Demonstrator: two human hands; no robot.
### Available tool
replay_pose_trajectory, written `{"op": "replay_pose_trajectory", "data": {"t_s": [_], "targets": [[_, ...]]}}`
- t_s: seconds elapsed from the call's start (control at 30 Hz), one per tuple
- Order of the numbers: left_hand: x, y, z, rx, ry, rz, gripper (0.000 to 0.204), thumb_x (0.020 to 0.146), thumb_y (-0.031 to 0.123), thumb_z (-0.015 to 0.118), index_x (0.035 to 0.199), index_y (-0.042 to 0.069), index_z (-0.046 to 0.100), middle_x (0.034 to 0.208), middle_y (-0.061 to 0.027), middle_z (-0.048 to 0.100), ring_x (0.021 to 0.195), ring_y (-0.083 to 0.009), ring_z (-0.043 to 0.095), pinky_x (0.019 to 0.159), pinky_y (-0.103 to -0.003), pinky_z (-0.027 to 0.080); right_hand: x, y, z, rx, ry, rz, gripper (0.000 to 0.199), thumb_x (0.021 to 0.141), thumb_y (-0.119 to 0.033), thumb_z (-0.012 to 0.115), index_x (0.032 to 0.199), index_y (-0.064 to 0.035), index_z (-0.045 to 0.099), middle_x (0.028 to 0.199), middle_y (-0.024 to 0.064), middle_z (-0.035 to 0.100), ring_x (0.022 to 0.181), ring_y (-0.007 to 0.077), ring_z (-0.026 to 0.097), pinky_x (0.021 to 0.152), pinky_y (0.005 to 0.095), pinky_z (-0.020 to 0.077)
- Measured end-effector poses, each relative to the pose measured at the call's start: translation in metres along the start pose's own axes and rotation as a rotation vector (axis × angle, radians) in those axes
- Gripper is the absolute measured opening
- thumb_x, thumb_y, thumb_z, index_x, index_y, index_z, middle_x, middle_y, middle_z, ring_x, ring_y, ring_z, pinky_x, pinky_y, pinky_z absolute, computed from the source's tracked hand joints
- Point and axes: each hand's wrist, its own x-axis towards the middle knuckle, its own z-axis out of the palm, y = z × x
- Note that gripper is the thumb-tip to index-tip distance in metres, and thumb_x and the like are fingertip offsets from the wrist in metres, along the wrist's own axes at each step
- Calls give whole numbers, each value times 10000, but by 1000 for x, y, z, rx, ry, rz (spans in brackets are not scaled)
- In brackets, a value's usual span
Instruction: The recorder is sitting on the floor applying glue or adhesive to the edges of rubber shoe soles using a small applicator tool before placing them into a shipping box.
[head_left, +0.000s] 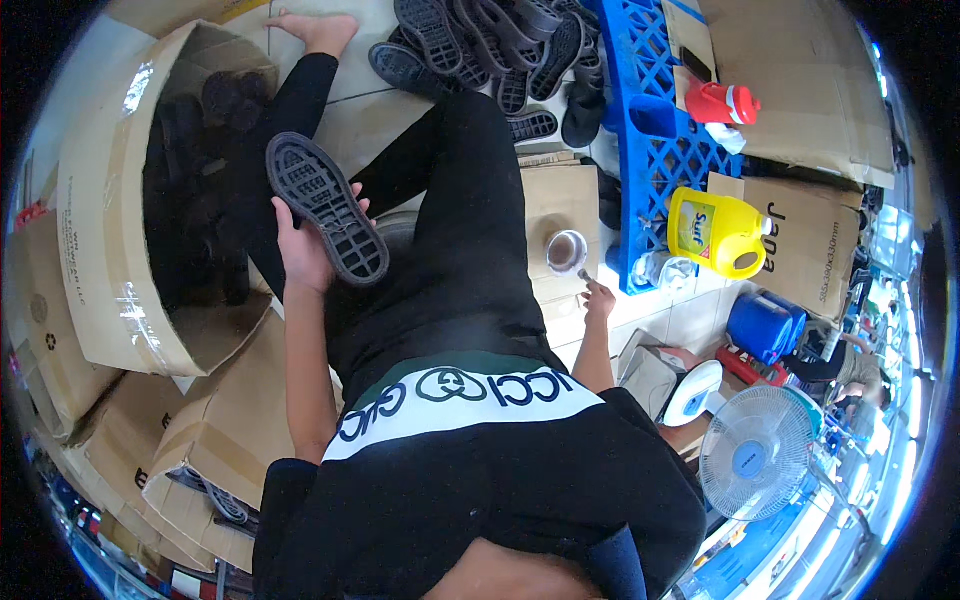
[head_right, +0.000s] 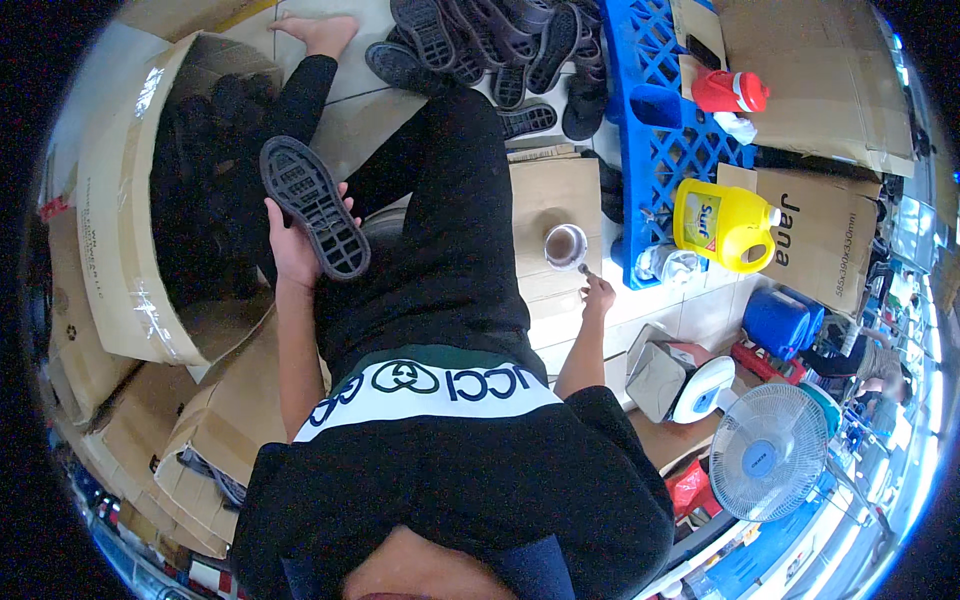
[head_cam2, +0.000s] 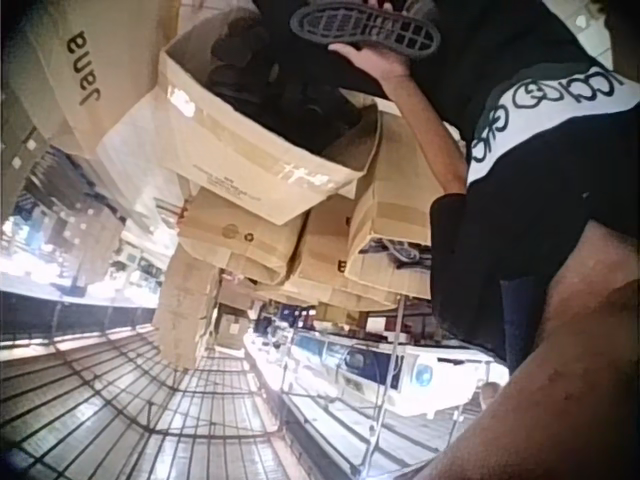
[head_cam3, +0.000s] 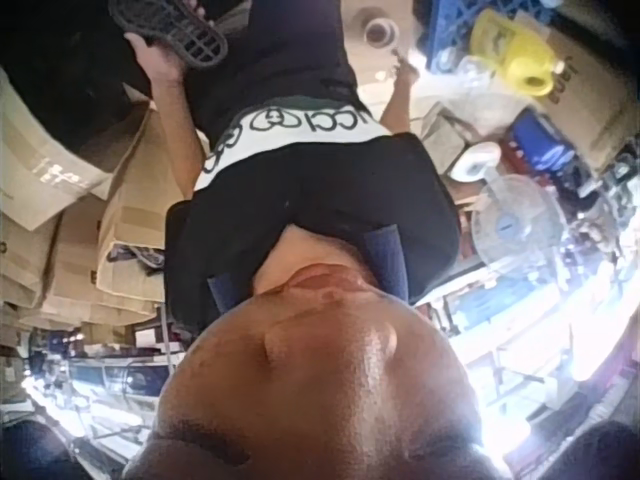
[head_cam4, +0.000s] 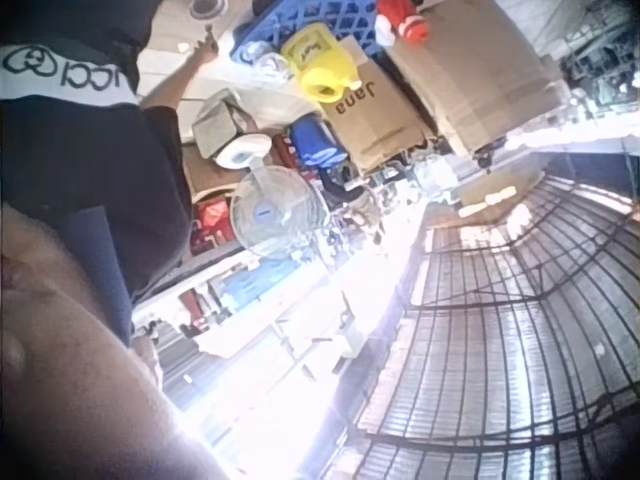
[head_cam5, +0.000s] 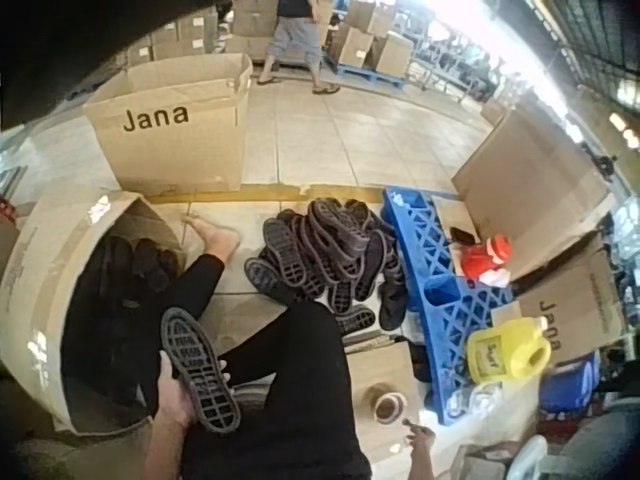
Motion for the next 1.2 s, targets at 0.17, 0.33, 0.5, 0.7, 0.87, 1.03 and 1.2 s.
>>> {"op": "replay_pose_trajectory", "data": {"t_s": [0.17, 0.33, 0.5, 0.7, 0.87, 1.03, 1.2], "targets": [[-3, 0, 1, 13, 24, 7, 873, 906, 728, 200, 1429, 46, 354, 1350, -224, 497, 1140, -359, 554, 967, -565, 437, -11, -28, 3, 45, -115, -83, 286, 914, -218, 632, 1050, 33, 630, 895, 84, 676, 676, 138, 630, 504, 222, 448], [-10, -3, -6, -37, 101, 41, 882, 899, 736, 210, 1436, 50, 346, 1359, -214, 494, 1155, -355, 546, 993, -570, 409, -77, -139, 15, -19, -79, -521, 264, 938, -212, 610, 1007, 43, 619, 841, 83, 650, 688, 135, 620, 543, 235, 464], [-7, -3, -3, -64, 76, 45, 879, 901, 735, 206, 1438, 51, 337, 1358, -225, 494, 1180, -371, 535, 995, -558, 414, -114, -164, 23, -81, 270, -693, 240, 949, -230, 596, 971, 8, 614, 815, 87, 650, 693, 159, 599, 622, 317, 495], [-4, 1, 3, 34, 85, -5, 841, 915, 717, 189, 1444, 80, 342, 1366, -203, 488, 1159, -338, 543, 984, -542, 431, -77, -69, 73, -326, 335, -754, 122, 870, -90, 617, 832, 23, 593, 718, 162, 604, 644, 242, 569, 648, 357, 482], [-13, 5, 14, 78, 95, 95, 858, 914, 719, 142, 1412, 58, 370, 1287, -207, 544, 1063, -330, 592, 906, -520, 494, -99, -132, 87, 156, 94, -690, 203, 941, -159, 578, 842, 18, 585, 784, 106, 620, 683, 208, 554, 667, 320, 478], [-5, -1, 27, 196, -83, 93, 892, 891, 750, 107, 1330, 55, 452, 1145, -199, 620, 950, -323, 644, 830, -474, 532, -171, -263, 140, 715, -708, -26, 181, 970, -184, 514, 930, -19, 576, 821, 73, 621, 676, 162, 568, 668, 298, 491], [-18, 7, 63, 254, -181, 120, 823, 940, 677, 87, 1340, 56, 449, 1161, -176, 599, 1005, -300, 610, 889, -442, 485, -301, -338, 208, 370, -1295, -341, 157, 984, -136, 507, 984, 7, 572, 912, 134, 660, 792, 220, 681, 734, 343, 577]]}}
